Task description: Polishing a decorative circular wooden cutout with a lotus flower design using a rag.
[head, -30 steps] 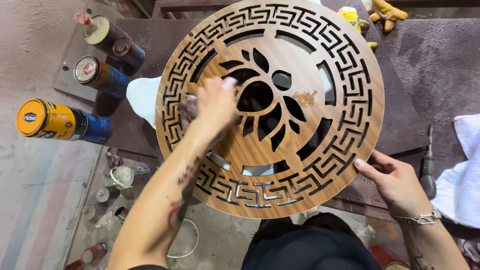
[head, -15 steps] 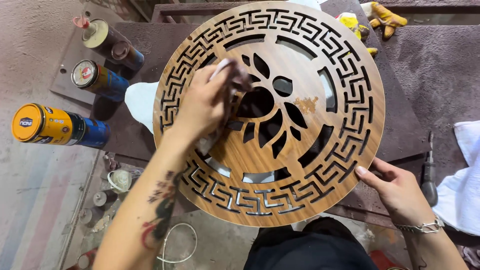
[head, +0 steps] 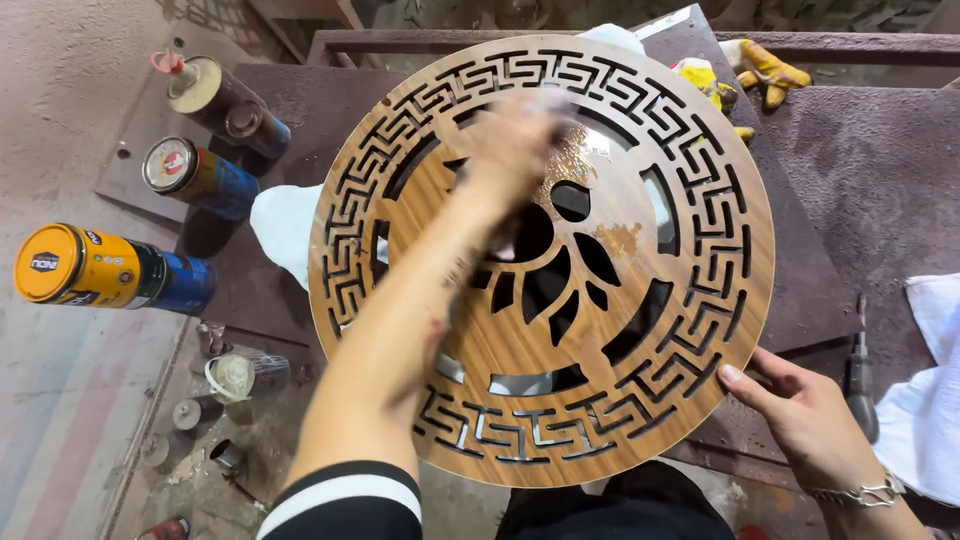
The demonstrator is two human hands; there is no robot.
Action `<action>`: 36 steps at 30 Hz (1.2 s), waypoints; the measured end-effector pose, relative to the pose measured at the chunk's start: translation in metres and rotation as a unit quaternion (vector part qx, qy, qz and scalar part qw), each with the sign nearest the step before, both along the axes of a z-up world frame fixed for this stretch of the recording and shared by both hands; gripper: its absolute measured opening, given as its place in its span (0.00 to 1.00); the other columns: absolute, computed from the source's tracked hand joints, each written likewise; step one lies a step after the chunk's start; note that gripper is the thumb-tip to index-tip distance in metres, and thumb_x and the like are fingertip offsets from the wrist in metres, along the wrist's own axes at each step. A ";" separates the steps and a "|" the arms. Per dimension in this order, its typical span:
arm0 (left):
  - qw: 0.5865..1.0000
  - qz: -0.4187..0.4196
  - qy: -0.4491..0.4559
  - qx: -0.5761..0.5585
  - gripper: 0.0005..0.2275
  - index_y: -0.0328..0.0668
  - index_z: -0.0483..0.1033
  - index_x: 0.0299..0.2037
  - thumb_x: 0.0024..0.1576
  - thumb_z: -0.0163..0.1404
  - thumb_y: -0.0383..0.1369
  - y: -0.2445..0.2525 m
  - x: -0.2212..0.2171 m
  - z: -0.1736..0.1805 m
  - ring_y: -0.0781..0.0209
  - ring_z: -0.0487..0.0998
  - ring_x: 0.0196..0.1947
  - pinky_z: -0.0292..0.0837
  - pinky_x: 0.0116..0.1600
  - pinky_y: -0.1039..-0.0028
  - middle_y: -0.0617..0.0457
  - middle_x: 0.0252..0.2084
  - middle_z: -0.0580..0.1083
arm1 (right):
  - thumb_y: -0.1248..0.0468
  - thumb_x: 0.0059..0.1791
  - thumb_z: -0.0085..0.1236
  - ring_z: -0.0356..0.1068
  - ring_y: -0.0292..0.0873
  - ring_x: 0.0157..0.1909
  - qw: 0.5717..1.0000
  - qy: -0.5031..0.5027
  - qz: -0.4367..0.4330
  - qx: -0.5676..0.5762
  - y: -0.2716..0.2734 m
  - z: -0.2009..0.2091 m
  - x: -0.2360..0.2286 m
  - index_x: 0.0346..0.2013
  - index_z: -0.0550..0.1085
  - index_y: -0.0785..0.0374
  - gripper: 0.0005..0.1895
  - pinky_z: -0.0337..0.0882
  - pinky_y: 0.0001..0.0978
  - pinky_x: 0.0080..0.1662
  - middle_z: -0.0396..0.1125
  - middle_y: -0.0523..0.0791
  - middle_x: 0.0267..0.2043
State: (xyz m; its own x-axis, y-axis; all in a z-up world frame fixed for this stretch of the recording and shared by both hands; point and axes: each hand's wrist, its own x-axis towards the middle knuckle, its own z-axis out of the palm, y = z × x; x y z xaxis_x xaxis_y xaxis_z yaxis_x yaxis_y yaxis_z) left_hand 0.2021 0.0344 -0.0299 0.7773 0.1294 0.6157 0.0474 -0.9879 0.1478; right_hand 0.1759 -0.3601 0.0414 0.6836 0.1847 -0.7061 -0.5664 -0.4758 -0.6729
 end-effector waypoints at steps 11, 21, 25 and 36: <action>0.980 0.099 0.175 0.004 0.07 0.36 0.74 0.46 0.64 0.48 0.31 0.035 -0.200 0.038 0.52 0.71 0.37 0.71 0.43 0.66 0.44 0.40 0.71 | 0.79 0.49 0.52 0.69 0.55 0.57 1.000 0.012 -0.013 0.008 -0.006 -0.003 0.007 0.63 0.70 0.76 0.26 0.67 0.41 0.59 0.71 0.62 0.59; 0.984 0.069 0.162 0.011 0.15 0.38 0.77 0.57 0.63 0.45 0.31 0.030 -0.095 0.003 0.53 0.63 0.36 0.64 0.41 0.65 0.46 0.37 0.63 | 0.80 0.50 0.52 0.69 0.56 0.55 1.000 -0.008 0.011 -0.007 -0.004 0.000 0.010 0.63 0.70 0.78 0.25 0.67 0.43 0.58 0.70 0.62 0.58; 0.993 0.048 0.092 -0.053 0.13 0.41 0.81 0.49 0.55 0.50 0.28 0.006 -0.098 0.004 0.44 0.65 0.38 0.66 0.44 0.58 0.39 0.42 0.65 | 0.79 0.50 0.51 0.68 0.52 0.54 1.000 -0.010 -0.001 0.018 -0.009 -0.002 0.009 0.63 0.71 0.76 0.25 0.64 0.38 0.57 0.71 0.59 0.57; 0.933 0.157 0.297 0.131 0.16 0.50 0.74 0.61 0.66 0.40 0.33 0.037 -0.092 0.013 0.56 0.62 0.31 0.68 0.31 0.68 0.44 0.35 0.65 | 0.79 0.48 0.54 0.70 0.54 0.53 0.999 -0.007 -0.005 0.031 -0.009 -0.008 0.009 0.62 0.72 0.75 0.26 0.67 0.40 0.56 0.73 0.62 0.55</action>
State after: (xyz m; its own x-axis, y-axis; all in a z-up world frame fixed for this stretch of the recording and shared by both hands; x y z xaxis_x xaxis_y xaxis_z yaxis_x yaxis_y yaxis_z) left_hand 0.1103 0.0716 -0.0172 0.9405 0.3139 0.1302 0.3371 -0.9102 -0.2407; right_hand 0.1848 -0.3692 0.0331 0.6956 0.2218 -0.6833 -0.5607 -0.4270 -0.7094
